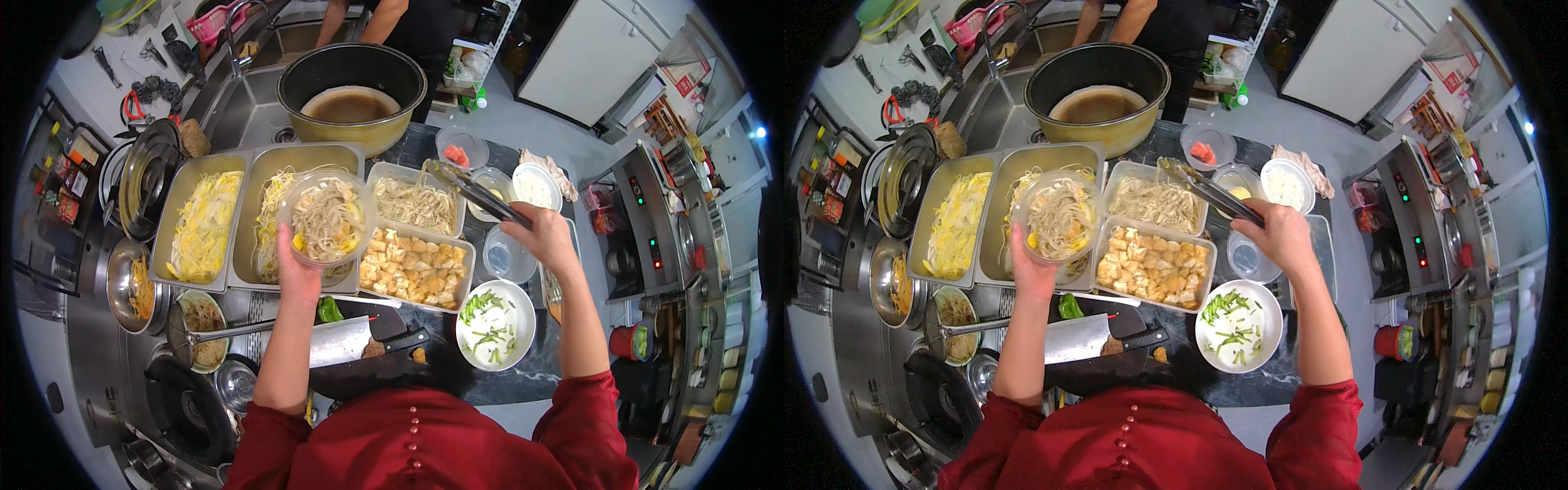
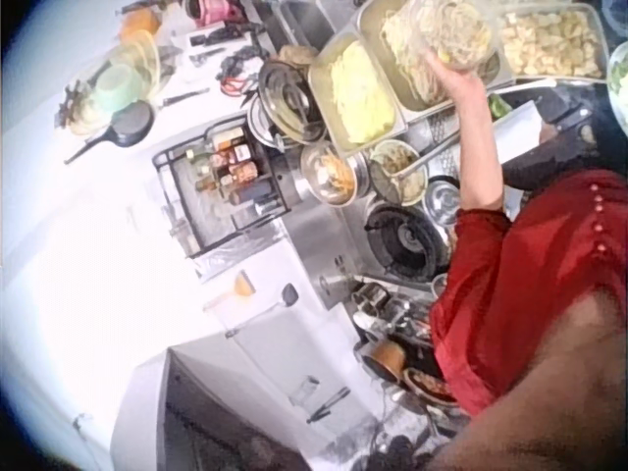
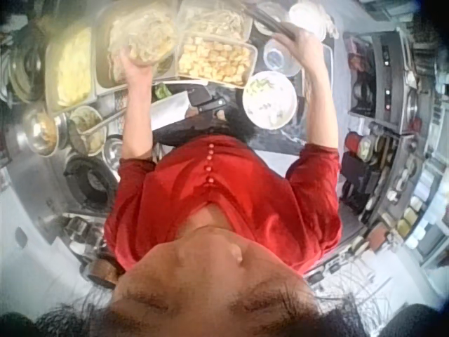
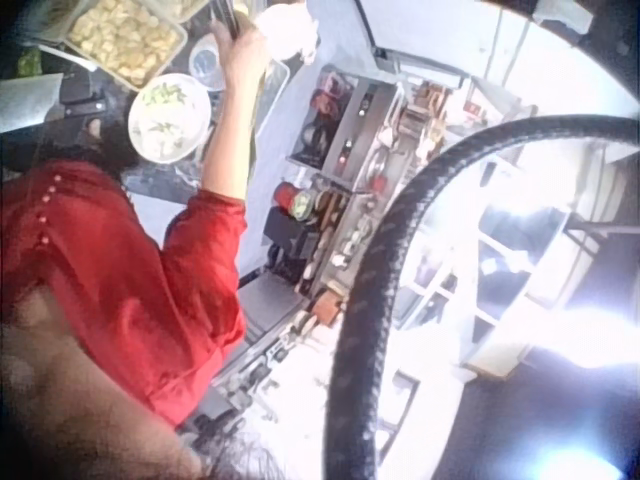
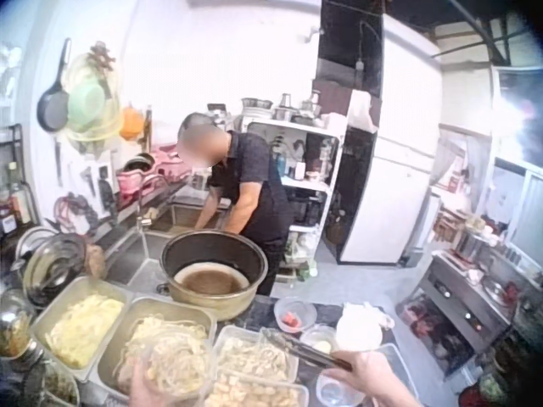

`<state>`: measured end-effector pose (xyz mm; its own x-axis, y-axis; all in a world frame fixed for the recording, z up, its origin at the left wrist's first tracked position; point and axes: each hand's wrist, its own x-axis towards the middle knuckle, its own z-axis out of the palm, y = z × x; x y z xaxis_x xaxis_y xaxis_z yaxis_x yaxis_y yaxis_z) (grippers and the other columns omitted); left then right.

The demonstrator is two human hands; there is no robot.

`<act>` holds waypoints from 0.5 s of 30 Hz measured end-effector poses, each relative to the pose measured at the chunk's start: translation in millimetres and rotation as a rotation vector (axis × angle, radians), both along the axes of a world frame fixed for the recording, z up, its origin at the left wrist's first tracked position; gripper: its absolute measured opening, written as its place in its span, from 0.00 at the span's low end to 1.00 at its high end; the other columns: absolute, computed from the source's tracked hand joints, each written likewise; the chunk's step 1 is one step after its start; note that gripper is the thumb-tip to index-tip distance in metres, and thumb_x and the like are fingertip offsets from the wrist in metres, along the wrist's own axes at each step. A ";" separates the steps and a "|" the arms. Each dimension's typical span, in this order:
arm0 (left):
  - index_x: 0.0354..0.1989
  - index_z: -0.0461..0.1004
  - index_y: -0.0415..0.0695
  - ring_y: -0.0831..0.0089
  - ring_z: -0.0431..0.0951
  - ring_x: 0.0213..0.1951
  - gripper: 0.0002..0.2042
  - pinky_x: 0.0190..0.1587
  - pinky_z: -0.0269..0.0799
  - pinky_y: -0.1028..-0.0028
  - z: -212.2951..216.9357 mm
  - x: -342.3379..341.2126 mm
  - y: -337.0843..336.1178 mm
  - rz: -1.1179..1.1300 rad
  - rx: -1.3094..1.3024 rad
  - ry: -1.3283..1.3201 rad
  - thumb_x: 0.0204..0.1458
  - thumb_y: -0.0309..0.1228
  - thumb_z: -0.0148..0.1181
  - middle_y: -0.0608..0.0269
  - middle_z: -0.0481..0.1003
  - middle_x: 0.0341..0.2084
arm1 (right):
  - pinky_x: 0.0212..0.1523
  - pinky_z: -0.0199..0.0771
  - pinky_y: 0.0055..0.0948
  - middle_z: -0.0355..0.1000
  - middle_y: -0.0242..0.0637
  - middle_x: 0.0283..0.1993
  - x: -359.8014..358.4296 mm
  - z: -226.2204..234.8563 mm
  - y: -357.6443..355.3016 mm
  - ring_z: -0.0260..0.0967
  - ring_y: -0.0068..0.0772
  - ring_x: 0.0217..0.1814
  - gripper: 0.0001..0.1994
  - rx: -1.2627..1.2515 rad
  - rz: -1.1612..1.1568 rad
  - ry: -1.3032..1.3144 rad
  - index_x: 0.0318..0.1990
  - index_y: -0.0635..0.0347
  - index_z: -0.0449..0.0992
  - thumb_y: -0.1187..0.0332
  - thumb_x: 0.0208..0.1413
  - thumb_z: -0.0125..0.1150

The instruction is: The person assembles a noodle bowl by adding bean sprouts, cabbage, tofu, and noodles into a plastic container using tongs. They then add cooked meat from a pan, pour broth from a pot, and add seasonings before placing the container on a counter.

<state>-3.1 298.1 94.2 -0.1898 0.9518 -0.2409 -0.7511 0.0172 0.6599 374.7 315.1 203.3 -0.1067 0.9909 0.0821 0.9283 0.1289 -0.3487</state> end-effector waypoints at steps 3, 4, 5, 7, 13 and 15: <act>0.69 0.59 0.48 0.63 0.63 0.67 0.32 0.67 0.60 0.56 -4.8 8.3 2.1 -0.016 -0.002 0.002 0.63 0.55 0.46 0.60 0.64 0.66 | 0.36 0.75 0.32 0.79 0.43 0.31 0.1 23.5 -11.8 0.77 0.35 0.32 0.21 0.016 0.005 0.138 0.48 0.63 0.80 0.59 0.51 0.71; 0.69 0.59 0.48 0.64 0.63 0.67 0.32 0.67 0.61 0.56 -7.1 11.7 2.7 -0.008 -0.029 0.017 0.63 0.55 0.46 0.60 0.64 0.66 | 0.35 0.74 0.29 0.78 0.40 0.30 -1.9 33.3 -14.4 0.75 0.30 0.31 0.21 0.003 0.009 0.222 0.49 0.64 0.79 0.60 0.51 0.72; 0.69 0.59 0.48 0.64 0.63 0.67 0.32 0.67 0.61 0.57 -8.9 12.5 3.0 0.001 -0.033 0.026 0.63 0.55 0.47 0.60 0.64 0.66 | 0.34 0.73 0.26 0.78 0.37 0.29 -5.7 42.6 -17.0 0.73 0.24 0.31 0.21 -0.040 -0.047 0.291 0.50 0.65 0.79 0.62 0.51 0.72; 0.69 0.58 0.48 0.64 0.65 0.66 0.32 0.66 0.63 0.58 -11.9 13.4 6.5 -0.019 -0.001 -0.008 0.63 0.54 0.49 0.60 0.64 0.65 | 0.34 0.69 0.21 0.75 0.30 0.30 -11.8 62.8 -25.7 0.66 0.16 0.33 0.22 0.011 0.029 0.442 0.51 0.68 0.78 0.65 0.52 0.73; 0.70 0.57 0.48 0.64 0.64 0.67 0.32 0.66 0.63 0.58 -18.0 18.2 7.8 -0.075 0.063 0.026 0.63 0.54 0.47 0.60 0.63 0.66 | 0.34 0.69 0.19 0.76 0.28 0.36 -39.5 88.5 -35.3 0.68 0.15 0.34 0.25 -0.005 0.133 0.606 0.54 0.70 0.75 0.62 0.53 0.72; 0.70 0.57 0.48 0.64 0.64 0.67 0.32 0.66 0.63 0.58 -18.4 21.8 6.1 -0.081 0.060 0.027 0.63 0.54 0.47 0.59 0.63 0.66 | 0.41 0.75 0.28 0.79 0.38 0.34 -51.8 78.1 -30.4 0.75 0.25 0.36 0.23 -0.056 0.160 0.462 0.53 0.66 0.77 0.65 0.51 0.73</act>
